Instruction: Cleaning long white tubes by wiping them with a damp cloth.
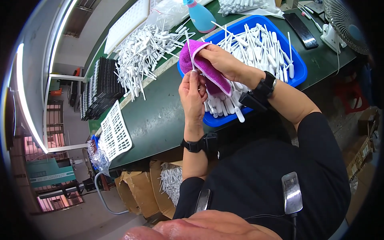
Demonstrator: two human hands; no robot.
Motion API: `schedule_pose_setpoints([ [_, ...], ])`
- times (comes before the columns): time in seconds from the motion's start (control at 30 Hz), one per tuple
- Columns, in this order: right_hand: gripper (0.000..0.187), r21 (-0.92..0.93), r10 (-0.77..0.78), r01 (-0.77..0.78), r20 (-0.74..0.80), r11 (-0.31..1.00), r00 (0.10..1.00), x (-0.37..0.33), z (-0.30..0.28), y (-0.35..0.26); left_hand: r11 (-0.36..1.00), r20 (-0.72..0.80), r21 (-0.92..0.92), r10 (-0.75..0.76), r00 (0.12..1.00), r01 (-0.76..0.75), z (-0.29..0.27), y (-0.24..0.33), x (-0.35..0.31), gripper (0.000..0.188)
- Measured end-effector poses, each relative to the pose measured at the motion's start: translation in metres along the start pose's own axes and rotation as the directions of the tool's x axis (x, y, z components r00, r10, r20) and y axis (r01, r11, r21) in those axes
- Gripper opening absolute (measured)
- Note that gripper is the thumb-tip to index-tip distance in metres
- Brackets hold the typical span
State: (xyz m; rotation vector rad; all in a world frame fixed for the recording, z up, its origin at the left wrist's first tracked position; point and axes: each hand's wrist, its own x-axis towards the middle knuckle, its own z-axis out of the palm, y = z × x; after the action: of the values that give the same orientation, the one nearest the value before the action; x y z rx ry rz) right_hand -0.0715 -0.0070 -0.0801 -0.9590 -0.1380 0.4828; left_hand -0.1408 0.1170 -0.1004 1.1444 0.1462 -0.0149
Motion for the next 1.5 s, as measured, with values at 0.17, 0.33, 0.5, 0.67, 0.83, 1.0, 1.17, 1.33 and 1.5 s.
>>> schedule_pose_setpoints([
  [0.17, 0.025, -0.019, 0.024, -0.023, 0.043, 1.000, 0.999, 0.002, -0.004, 0.002, 0.999, 0.009, 0.021, 0.042, 0.999, -0.042, -0.001, -0.002, 0.000, 0.021],
  [0.33, 0.026, -0.071, 0.021, -0.021, -0.002, 0.997, 1.000, 0.001, 0.000, -0.002, 0.997, 0.015, -0.046, -0.054, 0.998, 0.055, 0.004, 0.001, -0.004, 0.019],
  [0.5, 0.024, -0.060, -0.003, 0.001, -0.037, 0.998, 0.999, -0.001, 0.004, -0.003, 0.995, 0.006, -0.078, -0.061, 0.998, 0.061, 0.001, -0.001, -0.002, 0.018],
  [0.67, 0.024, -0.065, 0.029, -0.029, -0.002, 0.997, 1.000, 0.000, 0.001, -0.001, 0.991, 0.019, -0.106, -0.075, 0.997, 0.077, -0.001, -0.001, -0.003, 0.017],
  [0.83, 0.026, -0.051, 0.030, -0.031, -0.005, 0.998, 1.000, 0.003, -0.002, 0.003, 0.995, 0.010, -0.090, -0.040, 0.999, 0.041, -0.004, -0.005, -0.001, 0.017],
  [1.0, 0.025, -0.126, 0.023, -0.020, 0.025, 0.992, 0.999, 0.003, -0.001, 0.009, 0.999, -0.005, -0.047, -0.019, 1.000, 0.019, -0.001, -0.008, -0.004, 0.017],
  [1.17, 0.024, -0.508, -0.319, 0.371, 0.189, 0.778, 0.929, 0.007, 0.002, 0.023, 0.516, 0.170, 0.708, 0.539, 0.825, -0.482, 0.003, -0.025, 0.006, 0.017],
  [1.33, 0.026, -0.179, -0.144, 0.128, -0.078, 0.975, 0.986, 0.009, -0.012, 0.010, 0.397, 0.336, 0.775, 0.400, 0.853, -0.491, 0.019, -0.024, -0.020, 0.017],
  [1.5, 0.029, 0.532, -0.137, -0.037, 0.285, 0.846, 0.949, 0.024, -0.048, 0.006, 0.824, 0.499, -0.138, -0.422, 0.757, 0.550, 0.025, 0.001, -0.032, 0.020],
])
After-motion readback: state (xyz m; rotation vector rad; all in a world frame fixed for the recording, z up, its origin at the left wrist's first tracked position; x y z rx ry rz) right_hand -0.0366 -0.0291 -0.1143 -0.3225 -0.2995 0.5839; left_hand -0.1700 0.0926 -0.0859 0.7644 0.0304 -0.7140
